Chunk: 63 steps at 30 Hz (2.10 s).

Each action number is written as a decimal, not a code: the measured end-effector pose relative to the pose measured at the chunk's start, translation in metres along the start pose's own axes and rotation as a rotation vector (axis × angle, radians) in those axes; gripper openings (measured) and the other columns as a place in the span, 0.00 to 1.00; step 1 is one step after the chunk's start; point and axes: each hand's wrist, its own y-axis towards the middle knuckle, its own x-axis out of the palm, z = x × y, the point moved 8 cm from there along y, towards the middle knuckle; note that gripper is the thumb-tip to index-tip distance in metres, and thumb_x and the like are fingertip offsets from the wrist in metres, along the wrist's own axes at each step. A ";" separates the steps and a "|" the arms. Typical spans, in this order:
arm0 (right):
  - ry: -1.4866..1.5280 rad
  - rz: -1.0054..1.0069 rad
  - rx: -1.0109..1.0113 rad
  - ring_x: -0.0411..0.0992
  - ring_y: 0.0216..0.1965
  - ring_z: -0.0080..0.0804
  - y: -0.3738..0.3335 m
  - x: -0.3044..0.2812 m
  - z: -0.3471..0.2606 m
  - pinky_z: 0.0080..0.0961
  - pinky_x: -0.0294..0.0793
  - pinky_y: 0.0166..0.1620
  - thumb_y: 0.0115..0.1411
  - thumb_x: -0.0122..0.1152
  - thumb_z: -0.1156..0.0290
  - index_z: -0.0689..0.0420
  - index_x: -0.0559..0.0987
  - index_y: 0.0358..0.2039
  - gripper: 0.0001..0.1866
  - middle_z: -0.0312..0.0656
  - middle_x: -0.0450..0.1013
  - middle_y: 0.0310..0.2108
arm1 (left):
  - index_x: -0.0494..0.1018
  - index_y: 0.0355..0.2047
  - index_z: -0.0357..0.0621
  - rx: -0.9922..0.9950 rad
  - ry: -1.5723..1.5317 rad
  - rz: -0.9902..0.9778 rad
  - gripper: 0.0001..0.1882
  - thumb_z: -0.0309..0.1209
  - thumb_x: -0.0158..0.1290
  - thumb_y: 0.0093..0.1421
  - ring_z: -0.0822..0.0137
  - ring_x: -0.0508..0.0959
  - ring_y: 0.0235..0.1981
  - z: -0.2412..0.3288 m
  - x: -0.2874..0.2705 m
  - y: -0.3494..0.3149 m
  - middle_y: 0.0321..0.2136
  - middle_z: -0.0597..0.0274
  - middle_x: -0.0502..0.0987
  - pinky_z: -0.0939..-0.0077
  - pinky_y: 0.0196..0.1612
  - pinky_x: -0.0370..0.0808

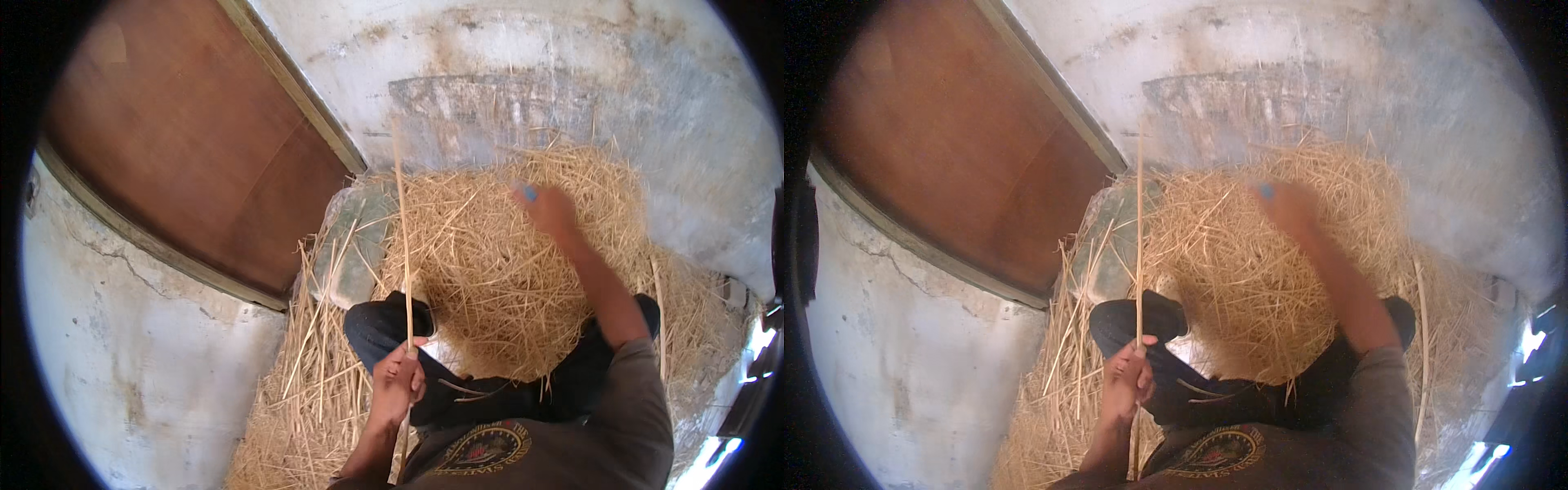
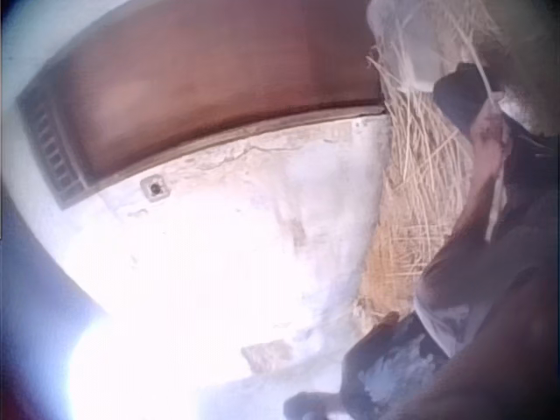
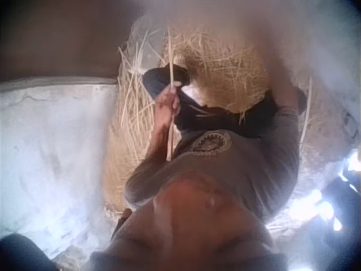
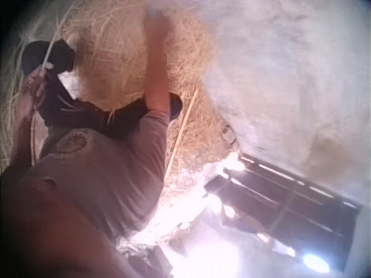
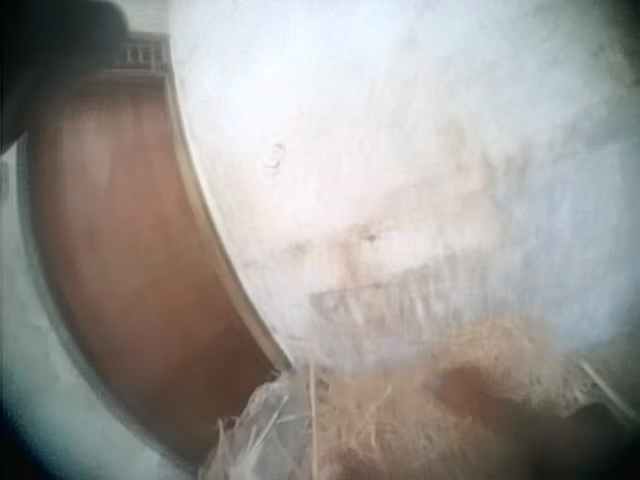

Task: The person sits on a pile of straw and uses a blue utility knife to peel the outer layer off a long, thin stick. They hold the stick with their left hand and scrape it with the knife in their right hand, occasionally adjusting their grip.

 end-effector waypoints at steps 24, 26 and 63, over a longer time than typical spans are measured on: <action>-0.121 0.116 -0.032 0.64 0.12 0.30 0.002 0.030 0.043 0.34 0.65 0.20 0.62 0.48 0.47 0.56 0.73 0.15 0.28 0.36 0.64 0.11 | 0.69 0.44 0.37 -0.191 -0.243 -0.156 0.13 0.32 0.40 0.68 0.81 0.53 0.06 -0.014 -0.012 -0.016 0.11 0.72 0.59 0.85 0.10 0.53; 0.094 0.178 -0.083 0.61 0.12 0.27 -0.001 -0.016 0.014 0.33 0.62 0.18 0.64 0.45 0.48 0.56 0.75 0.16 0.28 0.36 0.62 0.10 | 0.68 0.42 0.36 -0.136 -0.255 -0.091 0.13 0.33 0.40 0.68 0.81 0.53 0.03 -0.009 -0.023 -0.018 0.09 0.72 0.58 0.86 0.07 0.53; 0.793 -0.390 0.099 0.55 0.07 0.27 -0.091 0.055 -0.057 0.31 0.56 0.13 0.55 0.47 0.32 0.54 0.66 0.10 0.36 0.32 0.59 0.06 | 0.69 0.41 0.37 -0.051 -0.071 -0.097 0.13 0.35 0.41 0.68 0.81 0.54 0.05 -0.003 0.016 0.001 0.10 0.72 0.59 0.85 0.09 0.54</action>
